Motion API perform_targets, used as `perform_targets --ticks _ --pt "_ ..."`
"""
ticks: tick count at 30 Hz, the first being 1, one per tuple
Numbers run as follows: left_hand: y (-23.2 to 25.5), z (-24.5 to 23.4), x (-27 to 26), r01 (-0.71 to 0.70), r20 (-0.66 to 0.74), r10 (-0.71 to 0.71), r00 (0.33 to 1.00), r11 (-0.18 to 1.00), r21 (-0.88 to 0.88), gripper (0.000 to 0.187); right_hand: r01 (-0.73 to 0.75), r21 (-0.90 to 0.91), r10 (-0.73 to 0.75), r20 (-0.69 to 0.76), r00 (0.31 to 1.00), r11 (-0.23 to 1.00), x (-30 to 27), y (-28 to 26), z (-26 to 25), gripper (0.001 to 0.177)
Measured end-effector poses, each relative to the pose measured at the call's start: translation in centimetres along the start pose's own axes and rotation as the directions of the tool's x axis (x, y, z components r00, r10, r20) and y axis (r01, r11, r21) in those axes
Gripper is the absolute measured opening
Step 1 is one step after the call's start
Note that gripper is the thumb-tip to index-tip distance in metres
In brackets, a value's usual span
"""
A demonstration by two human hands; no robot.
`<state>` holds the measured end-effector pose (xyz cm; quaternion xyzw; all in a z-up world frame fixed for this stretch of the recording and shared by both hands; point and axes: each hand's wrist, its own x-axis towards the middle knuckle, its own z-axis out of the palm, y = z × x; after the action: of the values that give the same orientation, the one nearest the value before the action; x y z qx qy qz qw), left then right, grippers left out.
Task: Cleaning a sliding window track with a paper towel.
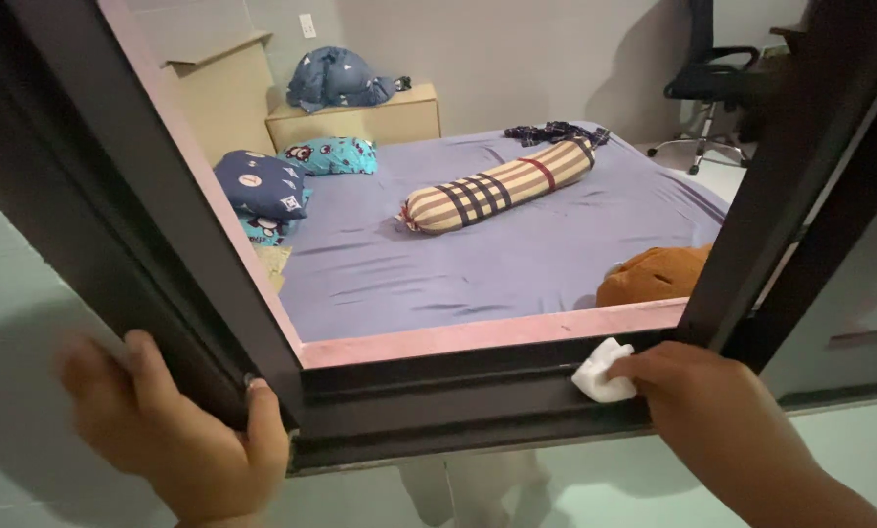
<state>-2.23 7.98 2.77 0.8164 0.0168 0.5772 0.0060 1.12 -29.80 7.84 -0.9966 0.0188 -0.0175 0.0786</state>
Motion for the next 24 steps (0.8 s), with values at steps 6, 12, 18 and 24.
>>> perform_targets --ticks 6,12,18,24 --pt "0.3 0.0 0.3 -0.030 -0.060 0.029 0.998 0.999 -0.028 0.086 0.572 0.255 -0.522 -0.240 0.818 0.780 2.0 -6.2 4.4 0.039" --pt "2.5 -3.0 0.9 0.084 -0.003 -0.086 0.996 0.982 -0.172 0.075 0.798 0.273 -0.761 -0.250 0.598 0.537 0.7 -21.0 7.5 0.040" --pt "6.6 -4.1 -3.8 0.015 0.179 0.098 0.979 0.841 -0.541 0.058 0.586 0.490 -0.605 -0.140 0.784 0.645 0.5 -19.0 7.8 0.022" --pt "7.8 -2.0 -3.5 0.312 0.485 -0.069 0.872 0.842 -0.440 0.039 0.383 0.368 -0.317 -0.228 0.921 0.847 0.1 -6.2 4.7 0.031"
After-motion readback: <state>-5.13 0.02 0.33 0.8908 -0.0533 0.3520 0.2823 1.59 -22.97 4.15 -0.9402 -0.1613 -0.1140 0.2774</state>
